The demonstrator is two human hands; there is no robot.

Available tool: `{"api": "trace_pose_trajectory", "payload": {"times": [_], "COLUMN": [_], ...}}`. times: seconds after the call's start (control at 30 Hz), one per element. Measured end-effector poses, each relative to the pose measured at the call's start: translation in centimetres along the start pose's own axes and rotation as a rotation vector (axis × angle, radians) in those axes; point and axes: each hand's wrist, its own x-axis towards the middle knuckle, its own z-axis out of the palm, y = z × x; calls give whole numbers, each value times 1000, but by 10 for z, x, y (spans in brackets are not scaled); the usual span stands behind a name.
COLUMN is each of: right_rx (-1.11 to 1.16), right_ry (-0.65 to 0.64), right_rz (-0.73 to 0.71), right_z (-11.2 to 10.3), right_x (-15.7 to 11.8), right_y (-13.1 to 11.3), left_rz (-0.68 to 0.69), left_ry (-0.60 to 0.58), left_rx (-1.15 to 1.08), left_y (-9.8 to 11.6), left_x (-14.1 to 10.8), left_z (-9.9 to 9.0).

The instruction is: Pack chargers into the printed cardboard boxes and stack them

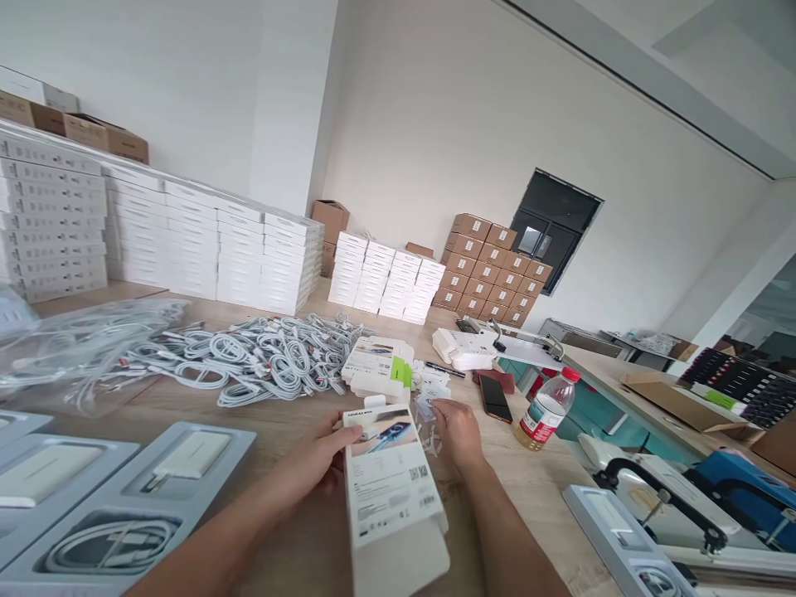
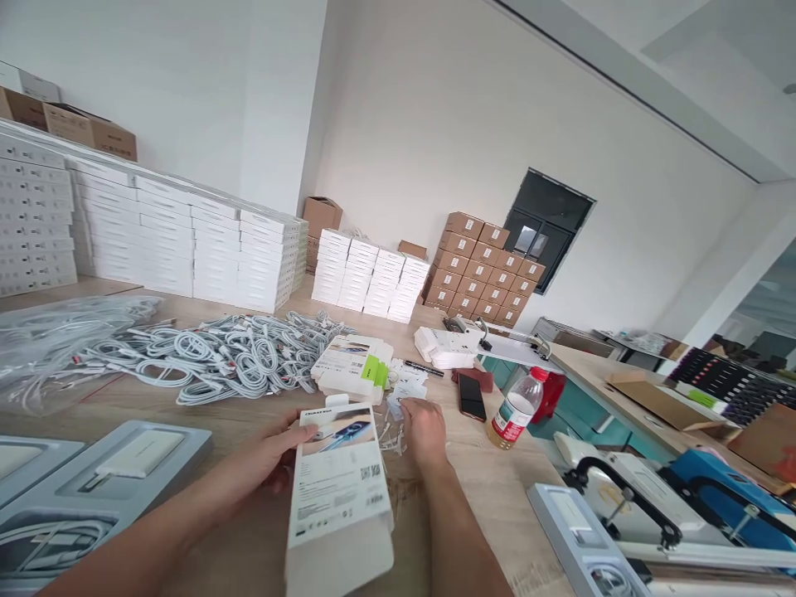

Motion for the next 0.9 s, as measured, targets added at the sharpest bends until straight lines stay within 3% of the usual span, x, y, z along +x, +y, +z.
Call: {"api": "trace_pose_trajectory", "payload": {"times": [0.27,0.43,0.63,0.77,0.9], "right_rx": [146,254,666,735,535], "right_ry": [134,348,551,522,289], "right_rz": [34,112,150,11,-144], "right_z": [-1,-22,-52,-69,-75], "right_x": [2,1,-2,-18,-53], "right_y": [1,-8,-30,-51,-74], "left_rz": [-104,-96,-92,-112,-123], "left_ry": [36,96,168,182,140], "left_rx": [-291,-373,-475,-499,-492], "left_y": [2,3,5,6,8], "left_x": [3,6,8,7,5], "left_z": [-2,-5,-5,-4,1]}}
